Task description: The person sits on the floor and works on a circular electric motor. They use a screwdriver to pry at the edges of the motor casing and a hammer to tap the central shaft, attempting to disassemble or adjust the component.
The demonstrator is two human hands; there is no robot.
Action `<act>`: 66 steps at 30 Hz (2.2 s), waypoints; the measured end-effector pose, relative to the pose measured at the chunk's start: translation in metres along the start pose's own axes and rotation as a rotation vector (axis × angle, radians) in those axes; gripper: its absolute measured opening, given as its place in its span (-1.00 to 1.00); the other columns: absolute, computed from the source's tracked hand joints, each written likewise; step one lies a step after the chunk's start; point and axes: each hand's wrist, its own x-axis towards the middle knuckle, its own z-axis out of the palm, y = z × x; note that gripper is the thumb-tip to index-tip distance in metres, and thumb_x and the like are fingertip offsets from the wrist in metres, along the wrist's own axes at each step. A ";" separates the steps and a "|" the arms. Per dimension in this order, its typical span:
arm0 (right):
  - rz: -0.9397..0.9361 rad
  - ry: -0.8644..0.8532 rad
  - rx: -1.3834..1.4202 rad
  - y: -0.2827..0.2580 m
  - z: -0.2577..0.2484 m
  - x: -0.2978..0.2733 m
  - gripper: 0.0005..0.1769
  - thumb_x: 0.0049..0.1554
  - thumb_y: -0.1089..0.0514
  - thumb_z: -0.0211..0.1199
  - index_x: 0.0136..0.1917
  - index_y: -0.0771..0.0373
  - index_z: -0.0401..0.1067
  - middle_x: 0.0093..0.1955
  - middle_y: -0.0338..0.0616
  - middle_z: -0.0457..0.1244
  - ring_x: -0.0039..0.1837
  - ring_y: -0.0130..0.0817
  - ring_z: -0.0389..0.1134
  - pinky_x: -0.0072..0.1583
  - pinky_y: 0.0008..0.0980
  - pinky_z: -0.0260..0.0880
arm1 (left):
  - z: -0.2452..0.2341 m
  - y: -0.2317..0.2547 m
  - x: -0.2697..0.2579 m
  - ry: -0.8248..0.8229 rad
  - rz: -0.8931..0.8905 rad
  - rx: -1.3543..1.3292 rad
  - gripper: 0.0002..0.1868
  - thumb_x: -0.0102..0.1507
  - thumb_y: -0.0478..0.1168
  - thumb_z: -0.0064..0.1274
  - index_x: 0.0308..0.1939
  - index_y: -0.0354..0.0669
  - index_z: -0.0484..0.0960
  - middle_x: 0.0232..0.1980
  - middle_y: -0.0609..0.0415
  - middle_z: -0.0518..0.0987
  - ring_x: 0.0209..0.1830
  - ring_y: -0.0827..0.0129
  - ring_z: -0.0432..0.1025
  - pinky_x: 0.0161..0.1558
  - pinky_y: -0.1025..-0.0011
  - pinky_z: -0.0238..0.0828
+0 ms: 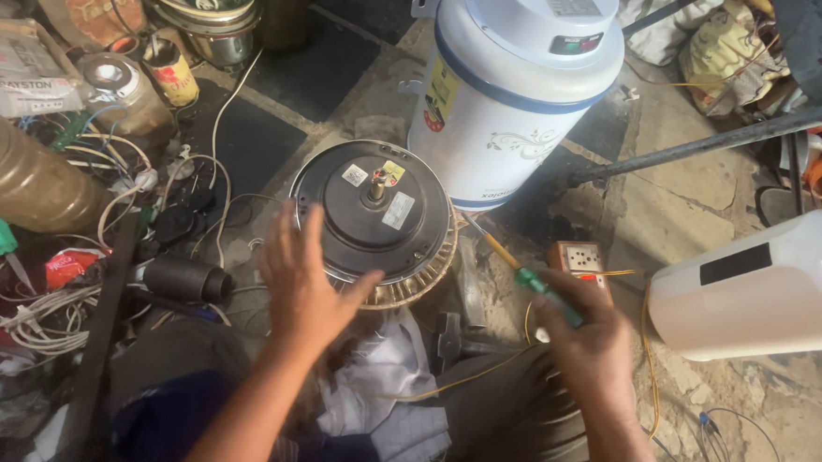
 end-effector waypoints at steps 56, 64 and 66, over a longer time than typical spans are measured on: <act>-0.488 -0.249 0.243 -0.071 0.062 0.048 -0.40 0.22 0.51 0.19 0.49 0.30 0.19 0.22 -0.03 0.34 0.26 -0.34 0.42 0.34 -0.33 0.48 | 0.018 -0.035 -0.010 -0.097 -0.107 -0.029 0.22 -0.01 0.28 0.37 0.49 -0.30 0.12 0.56 -0.40 0.09 0.56 -0.30 0.00 0.40 -0.32 -0.12; -0.396 0.136 -0.144 -0.072 0.068 0.064 -0.44 0.15 0.26 0.47 0.37 0.24 0.38 -0.12 -0.13 0.38 -0.15 -0.48 0.40 -0.07 -0.43 0.45 | 0.021 -0.036 -0.013 -0.077 -0.090 -0.033 0.23 0.01 0.29 0.34 0.52 -0.31 0.10 0.58 -0.39 0.08 0.58 -0.31 -0.02 0.40 -0.31 -0.11; -0.399 0.152 -0.121 -0.070 0.068 0.065 -0.44 0.16 0.25 0.47 0.38 0.24 0.38 -0.12 -0.14 0.37 -0.15 -0.49 0.40 -0.08 -0.44 0.45 | 0.021 -0.037 -0.013 -0.079 -0.088 -0.034 0.22 0.02 0.30 0.34 0.52 -0.30 0.10 0.58 -0.38 0.08 0.57 -0.29 -0.01 0.41 -0.32 -0.11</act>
